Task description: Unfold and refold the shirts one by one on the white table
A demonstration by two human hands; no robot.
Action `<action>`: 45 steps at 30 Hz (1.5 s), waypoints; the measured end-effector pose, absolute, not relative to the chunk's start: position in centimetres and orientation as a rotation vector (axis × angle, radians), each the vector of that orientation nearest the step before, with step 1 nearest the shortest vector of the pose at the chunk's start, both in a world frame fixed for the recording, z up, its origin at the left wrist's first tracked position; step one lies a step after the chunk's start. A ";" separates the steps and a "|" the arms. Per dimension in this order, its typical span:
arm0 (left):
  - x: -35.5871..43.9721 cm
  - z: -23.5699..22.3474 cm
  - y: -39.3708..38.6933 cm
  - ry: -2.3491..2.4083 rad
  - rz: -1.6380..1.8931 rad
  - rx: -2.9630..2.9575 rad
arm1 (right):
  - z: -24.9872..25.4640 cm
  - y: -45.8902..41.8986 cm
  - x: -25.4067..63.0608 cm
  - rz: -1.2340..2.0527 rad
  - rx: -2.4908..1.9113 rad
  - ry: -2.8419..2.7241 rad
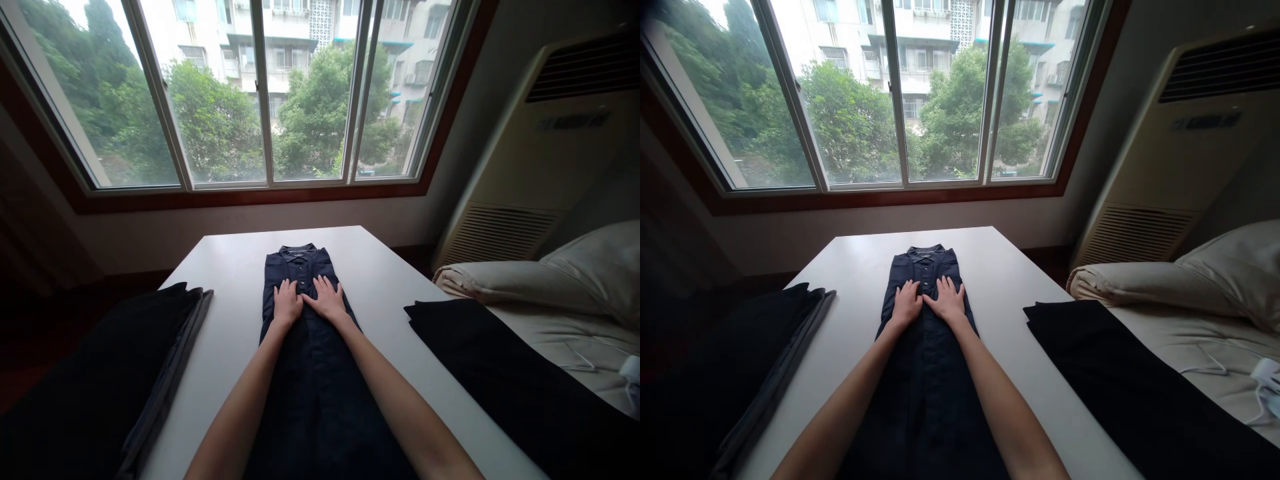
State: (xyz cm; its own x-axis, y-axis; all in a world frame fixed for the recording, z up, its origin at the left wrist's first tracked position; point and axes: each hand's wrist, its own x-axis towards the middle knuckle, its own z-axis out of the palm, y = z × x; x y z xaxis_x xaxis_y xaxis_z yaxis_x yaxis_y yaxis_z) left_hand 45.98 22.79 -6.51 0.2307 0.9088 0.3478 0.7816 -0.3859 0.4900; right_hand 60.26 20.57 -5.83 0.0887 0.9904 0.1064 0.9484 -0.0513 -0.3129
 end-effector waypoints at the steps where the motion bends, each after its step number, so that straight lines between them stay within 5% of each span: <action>1: 45.9 -6.6 23.0 1.589 0.979 2.226 | -5.9 20.7 60.4 0.197 -2.053 -1.911; 5: 45.4 -6.6 23.1 1.645 1.303 1.996 | -6.0 20.5 60.3 0.140 -1.966 -1.815; 11: 43.7 -5.8 24.2 1.498 1.284 1.686 | -5.3 19.6 59.8 -0.033 -1.815 -1.780; 23: 26.4 -8.4 27.7 1.476 1.697 1.288 | -5.9 20.4 60.9 0.045 -1.794 -1.624; 33: 27.0 -5.9 24.7 1.856 1.101 1.833 | -6.9 22.0 65.1 0.197 -1.631 -1.197; 45: 26.7 -6.2 25.3 1.870 1.013 1.971 | -8.0 18.0 76.6 -0.099 -1.806 -0.878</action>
